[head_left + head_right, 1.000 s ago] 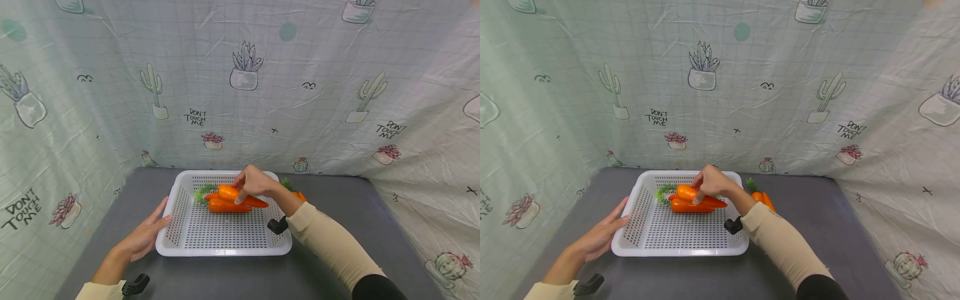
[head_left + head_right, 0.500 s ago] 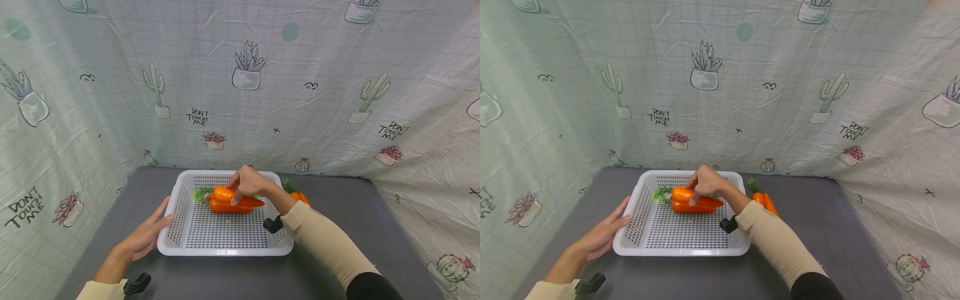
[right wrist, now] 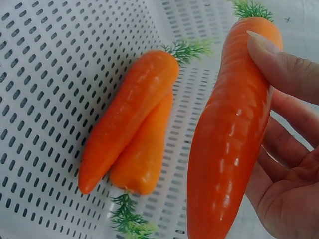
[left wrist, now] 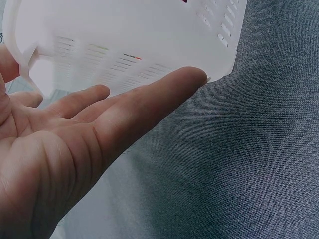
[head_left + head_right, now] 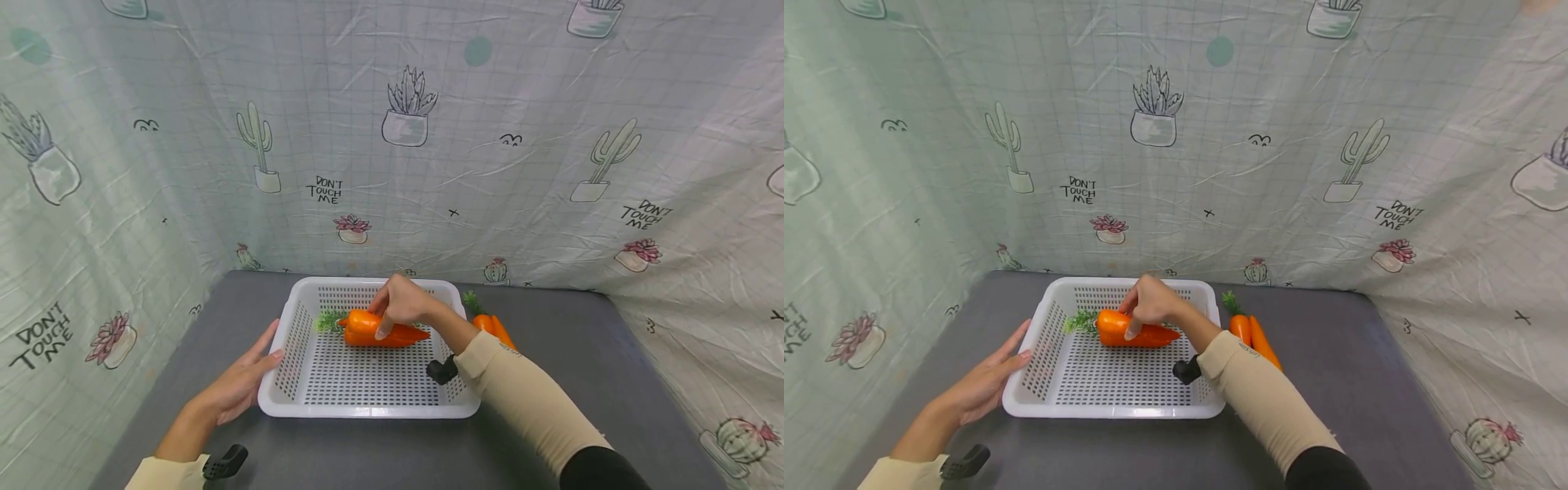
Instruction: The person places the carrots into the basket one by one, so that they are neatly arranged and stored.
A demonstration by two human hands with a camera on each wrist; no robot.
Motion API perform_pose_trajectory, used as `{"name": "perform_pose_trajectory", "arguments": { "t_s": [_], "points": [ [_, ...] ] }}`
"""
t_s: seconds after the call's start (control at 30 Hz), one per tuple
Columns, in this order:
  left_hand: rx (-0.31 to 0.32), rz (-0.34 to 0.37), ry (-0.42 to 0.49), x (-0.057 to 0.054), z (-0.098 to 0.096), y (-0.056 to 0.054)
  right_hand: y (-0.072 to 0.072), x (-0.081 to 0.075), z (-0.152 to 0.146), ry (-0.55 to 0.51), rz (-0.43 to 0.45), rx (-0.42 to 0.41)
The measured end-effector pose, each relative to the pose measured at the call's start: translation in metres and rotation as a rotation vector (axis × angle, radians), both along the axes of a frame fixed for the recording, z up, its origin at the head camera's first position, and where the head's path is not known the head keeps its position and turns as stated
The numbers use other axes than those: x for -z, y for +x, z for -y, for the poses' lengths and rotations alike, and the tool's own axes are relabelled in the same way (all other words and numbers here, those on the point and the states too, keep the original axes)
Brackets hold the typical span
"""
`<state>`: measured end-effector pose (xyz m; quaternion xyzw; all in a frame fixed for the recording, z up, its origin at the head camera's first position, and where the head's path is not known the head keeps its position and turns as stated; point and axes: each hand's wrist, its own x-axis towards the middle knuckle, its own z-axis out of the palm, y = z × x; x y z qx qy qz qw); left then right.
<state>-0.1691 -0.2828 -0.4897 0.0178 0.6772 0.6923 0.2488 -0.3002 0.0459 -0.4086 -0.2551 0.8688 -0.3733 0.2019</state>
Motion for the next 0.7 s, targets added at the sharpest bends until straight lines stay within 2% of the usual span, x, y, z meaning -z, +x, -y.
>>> {"name": "perform_pose_trajectory", "arguments": {
  "t_s": [0.7],
  "points": [
    [-0.003, 0.001, -0.006, 0.002, 0.001, 0.0, -0.004, 0.019, 0.007, 0.076, -0.046, 0.027]
  ]
}}
